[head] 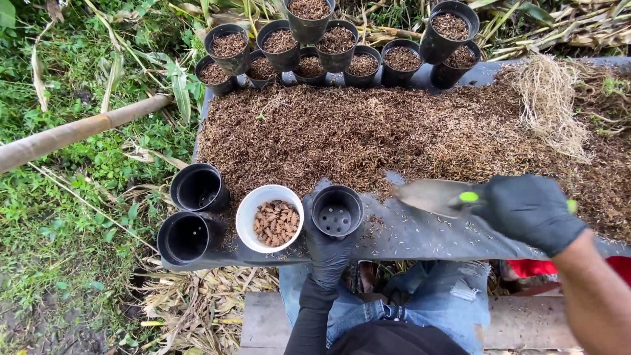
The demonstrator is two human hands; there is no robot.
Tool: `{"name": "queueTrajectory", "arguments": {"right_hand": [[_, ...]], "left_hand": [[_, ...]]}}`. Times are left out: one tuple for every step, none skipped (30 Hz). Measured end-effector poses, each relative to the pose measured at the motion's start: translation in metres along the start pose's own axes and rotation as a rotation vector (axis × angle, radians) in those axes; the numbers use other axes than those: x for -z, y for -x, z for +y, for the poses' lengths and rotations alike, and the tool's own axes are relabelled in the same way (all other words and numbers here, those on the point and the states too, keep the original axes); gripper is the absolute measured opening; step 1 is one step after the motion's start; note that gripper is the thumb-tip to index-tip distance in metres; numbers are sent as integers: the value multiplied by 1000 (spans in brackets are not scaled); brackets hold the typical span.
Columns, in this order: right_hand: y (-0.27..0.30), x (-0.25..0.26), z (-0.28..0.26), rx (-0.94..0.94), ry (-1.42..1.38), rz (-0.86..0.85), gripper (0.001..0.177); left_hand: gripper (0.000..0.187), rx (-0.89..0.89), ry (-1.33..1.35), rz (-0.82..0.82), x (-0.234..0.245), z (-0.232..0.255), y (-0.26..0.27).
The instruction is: The person fills black plastic plant pots with soil using a small green-handled trowel. They scoop soil from a large pile on a table, transfer it into the pots, and occasionally pat the soil down with their gloved hands. The filled pots are then placed in a row on the table.
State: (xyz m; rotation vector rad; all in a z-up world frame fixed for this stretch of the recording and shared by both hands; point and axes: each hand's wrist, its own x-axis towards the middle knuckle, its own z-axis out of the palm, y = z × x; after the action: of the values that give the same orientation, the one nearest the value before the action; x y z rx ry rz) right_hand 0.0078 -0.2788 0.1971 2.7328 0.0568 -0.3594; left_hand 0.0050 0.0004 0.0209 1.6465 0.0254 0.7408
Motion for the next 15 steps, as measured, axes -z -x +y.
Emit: {"name": "queueTrajectory", "arguments": {"right_hand": [[-4, 1, -13, 23, -135, -33, 43], [-8, 1, -25, 45, -269, -65, 43], [-14, -8, -38, 44, -272, -63, 43], [-20, -17, -51, 79, -342, -40, 41], [-27, -26, -64, 114, -411, -17, 39], [-36, -34, -75, 112, -412, -15, 39], [-45, -42, -87, 104, -429, 64, 41], [-53, -51, -99, 95, -447, 142, 42], [-57, -49, -104, 100, -449, 141, 42], [-62, -48, -109, 85, -456, 187, 42], [-66, -46, -113, 68, -462, 234, 41], [-62, -45, -113, 70, -465, 234, 41], [-59, -44, -112, 80, -495, 228, 40], [-57, -42, -110, 89, -525, 222, 39], [-59, -57, -105, 92, -525, 221, 39]], "left_hand": [[118, -2, -8, 2, 1, 0, 0], [118, -3, -17, 4, 1, 1, 0], [118, -7, -17, 2, 0, 2, -1], [117, -13, -24, 0, 0, 3, -2], [117, -19, -30, -1, -2, 4, -2], [117, -22, -29, -2, -2, 4, -3], [117, -22, -38, 0, -1, 5, -2], [117, -22, -47, 2, 0, 6, 0], [117, -22, -53, 4, 0, 5, 1], [117, -17, -59, 2, 0, 5, 2], [117, -12, -65, -1, -1, 5, 2], [117, -14, -69, -1, -1, 4, 3], [116, 0, -68, 9, -2, 3, 4], [115, 14, -67, 18, -3, 2, 5], [115, 15, -69, 20, -2, 3, 3]]}}
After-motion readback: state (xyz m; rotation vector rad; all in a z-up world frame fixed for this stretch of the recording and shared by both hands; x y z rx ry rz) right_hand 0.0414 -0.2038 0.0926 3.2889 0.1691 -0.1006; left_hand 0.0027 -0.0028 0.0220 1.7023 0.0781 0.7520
